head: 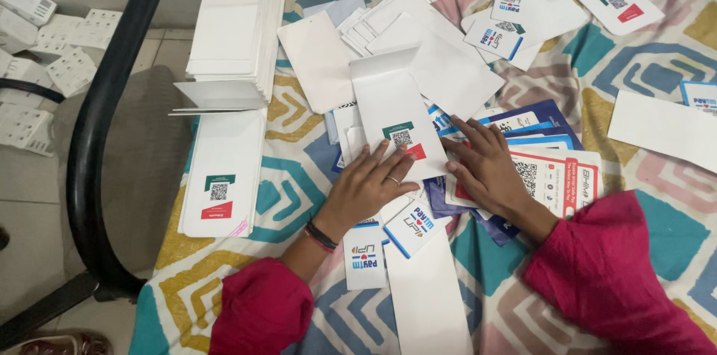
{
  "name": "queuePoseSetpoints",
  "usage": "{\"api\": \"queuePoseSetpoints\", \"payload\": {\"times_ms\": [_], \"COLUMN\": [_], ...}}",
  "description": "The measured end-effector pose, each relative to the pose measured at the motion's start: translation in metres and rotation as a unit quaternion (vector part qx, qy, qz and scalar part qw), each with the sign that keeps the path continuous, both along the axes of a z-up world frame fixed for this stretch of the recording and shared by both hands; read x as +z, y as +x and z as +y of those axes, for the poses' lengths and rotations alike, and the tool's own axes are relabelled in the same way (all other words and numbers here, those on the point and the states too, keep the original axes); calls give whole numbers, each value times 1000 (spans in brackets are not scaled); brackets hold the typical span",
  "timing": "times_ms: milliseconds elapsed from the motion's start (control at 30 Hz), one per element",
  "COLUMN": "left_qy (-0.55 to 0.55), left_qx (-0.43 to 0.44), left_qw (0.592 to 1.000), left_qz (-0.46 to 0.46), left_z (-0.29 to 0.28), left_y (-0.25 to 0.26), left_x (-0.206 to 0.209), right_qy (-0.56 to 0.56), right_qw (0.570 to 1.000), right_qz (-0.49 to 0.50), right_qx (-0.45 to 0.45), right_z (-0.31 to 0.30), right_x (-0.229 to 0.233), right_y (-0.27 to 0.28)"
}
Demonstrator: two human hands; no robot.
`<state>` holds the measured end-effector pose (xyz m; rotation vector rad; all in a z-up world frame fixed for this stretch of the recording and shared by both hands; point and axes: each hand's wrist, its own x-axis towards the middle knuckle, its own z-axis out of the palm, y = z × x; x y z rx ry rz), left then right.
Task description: The person inserts printed QR code cards into white paper sleeves and stacks the completed packs on a patterned bedspread. The person handles the sleeves and cards by hand, repeatedly picking up a sleeve, inserting a card, and placing the finished pack into a growing stack.
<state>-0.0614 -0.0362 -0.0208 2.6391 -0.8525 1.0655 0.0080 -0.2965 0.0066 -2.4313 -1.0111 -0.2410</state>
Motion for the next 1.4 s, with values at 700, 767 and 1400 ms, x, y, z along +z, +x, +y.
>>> {"api": "queuePoseSetpoints", "payload": {"times_ms": [700,767,1400], "left_qy": [-159,-208,-672], "left_qx": [-36,39,126], "left_qw": [984,975,707], "left_qz": [71,73,181], "left_z": [43,60,250], "left_y": [-38,-39,-57], "left_x": [28,26,-21], "right_qy": [228,224,187], "right_qw": [804,804,732], "right_qz": [545,550,618], "right_qx": [-72,-36,218], "right_z": [47,64,270], "right_x": [30,21,-33], "right_y": [-37,-40,-68]}}
